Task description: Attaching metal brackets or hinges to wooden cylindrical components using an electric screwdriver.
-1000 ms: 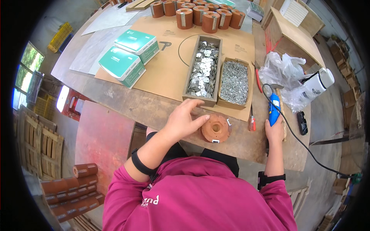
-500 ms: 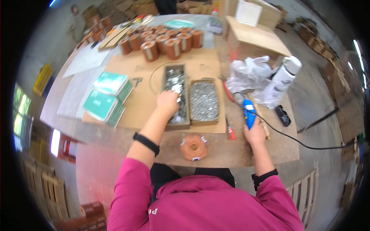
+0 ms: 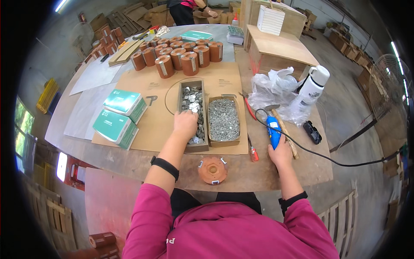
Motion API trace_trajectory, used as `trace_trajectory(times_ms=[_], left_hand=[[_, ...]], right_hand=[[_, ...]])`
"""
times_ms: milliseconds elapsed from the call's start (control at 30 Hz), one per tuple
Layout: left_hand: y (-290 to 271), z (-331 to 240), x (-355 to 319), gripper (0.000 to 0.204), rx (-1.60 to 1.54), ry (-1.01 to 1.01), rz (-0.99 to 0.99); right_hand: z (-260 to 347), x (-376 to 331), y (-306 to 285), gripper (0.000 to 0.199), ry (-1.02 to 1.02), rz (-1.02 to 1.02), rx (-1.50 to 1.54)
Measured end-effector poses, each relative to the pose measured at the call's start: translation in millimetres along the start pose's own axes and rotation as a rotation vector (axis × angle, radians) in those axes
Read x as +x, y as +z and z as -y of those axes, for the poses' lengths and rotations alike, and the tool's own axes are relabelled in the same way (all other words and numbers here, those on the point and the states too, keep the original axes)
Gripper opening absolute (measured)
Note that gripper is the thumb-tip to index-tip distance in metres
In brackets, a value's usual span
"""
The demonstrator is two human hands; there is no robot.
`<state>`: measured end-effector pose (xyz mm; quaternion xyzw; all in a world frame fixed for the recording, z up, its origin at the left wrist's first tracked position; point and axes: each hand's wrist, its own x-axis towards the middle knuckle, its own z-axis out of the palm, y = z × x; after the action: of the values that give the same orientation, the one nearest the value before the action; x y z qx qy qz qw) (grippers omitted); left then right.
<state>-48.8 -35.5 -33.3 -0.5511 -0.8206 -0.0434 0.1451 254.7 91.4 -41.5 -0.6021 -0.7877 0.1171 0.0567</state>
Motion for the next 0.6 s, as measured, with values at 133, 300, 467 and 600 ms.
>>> trace_trajectory(times_ms=[133,300,467,600], left_hand=[[-3,2,-2,0.008,-0.111,-0.100,-0.024],[-47,-4,-21,0.012,-0.698,-0.234,-0.206],[-106,-32,-73,0.007,-1.092,-0.040,-0.265],[-109,-44,-116,0.012,-0.926,0.173,-0.281]], right_hand=[[1,-2,0,0.070,0.001,0.005,0.014],[-3,5,11,0.070,-0.028,0.026,-0.001],[-5,8,6,0.071,-0.025,-0.037,0.007],[-5,9,11,0.072,-0.032,-0.040,-0.030]])
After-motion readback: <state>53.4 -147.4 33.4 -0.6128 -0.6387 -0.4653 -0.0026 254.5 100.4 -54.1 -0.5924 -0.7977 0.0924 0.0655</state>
